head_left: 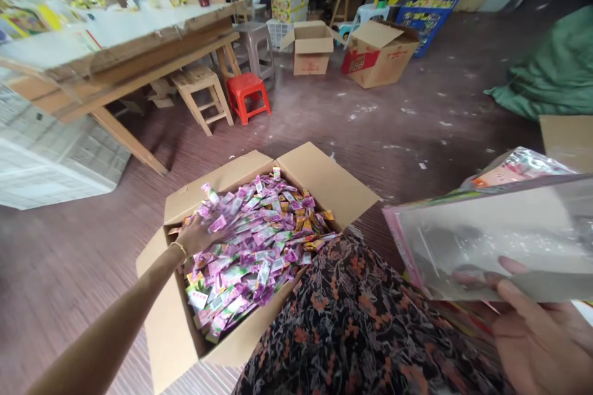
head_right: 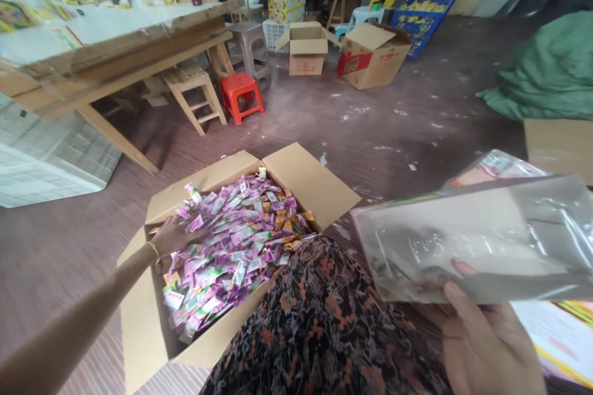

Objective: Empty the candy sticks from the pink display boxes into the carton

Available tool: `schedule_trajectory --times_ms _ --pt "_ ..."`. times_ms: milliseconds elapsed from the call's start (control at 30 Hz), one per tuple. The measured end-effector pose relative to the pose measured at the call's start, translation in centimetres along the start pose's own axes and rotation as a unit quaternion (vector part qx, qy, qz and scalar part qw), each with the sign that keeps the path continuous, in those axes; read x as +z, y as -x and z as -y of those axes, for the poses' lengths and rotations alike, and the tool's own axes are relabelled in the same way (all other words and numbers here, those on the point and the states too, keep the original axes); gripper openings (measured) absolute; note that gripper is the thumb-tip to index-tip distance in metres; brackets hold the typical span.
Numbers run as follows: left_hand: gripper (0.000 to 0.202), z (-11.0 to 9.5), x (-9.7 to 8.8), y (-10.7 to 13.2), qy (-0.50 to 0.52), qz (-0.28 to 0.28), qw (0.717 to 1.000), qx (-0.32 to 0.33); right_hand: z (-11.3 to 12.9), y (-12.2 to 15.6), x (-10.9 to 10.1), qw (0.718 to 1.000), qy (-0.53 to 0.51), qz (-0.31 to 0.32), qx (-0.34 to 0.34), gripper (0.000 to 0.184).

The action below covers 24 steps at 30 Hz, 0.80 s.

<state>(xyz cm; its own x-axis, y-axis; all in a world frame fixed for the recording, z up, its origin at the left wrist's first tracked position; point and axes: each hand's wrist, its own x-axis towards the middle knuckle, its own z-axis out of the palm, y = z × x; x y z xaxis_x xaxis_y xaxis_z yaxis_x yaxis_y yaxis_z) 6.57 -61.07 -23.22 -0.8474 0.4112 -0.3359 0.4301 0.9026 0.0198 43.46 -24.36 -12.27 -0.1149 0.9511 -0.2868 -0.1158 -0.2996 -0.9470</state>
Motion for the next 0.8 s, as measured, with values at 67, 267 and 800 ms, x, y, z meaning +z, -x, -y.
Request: schedule_trajectory --times_ms 67,267,800 --pt "0.07 -1.2 -0.7 1.1 -0.01 -0.012 1.0 0.025 -0.3 -0.3 -0.3 1.0 0.006 -0.007 -0.01 0.041" --pt "0.095 -9.9 0.5 1.8 -0.014 0.039 0.983 0.178 -0.3 0.2 2.8 0.998 -0.032 0.044 -0.012 0.047" --pt "0.11 -5.0 5.5 4.4 -0.073 0.036 0.983 0.163 -3.1 -0.8 0.6 0.996 -0.002 0.086 -0.017 0.052"
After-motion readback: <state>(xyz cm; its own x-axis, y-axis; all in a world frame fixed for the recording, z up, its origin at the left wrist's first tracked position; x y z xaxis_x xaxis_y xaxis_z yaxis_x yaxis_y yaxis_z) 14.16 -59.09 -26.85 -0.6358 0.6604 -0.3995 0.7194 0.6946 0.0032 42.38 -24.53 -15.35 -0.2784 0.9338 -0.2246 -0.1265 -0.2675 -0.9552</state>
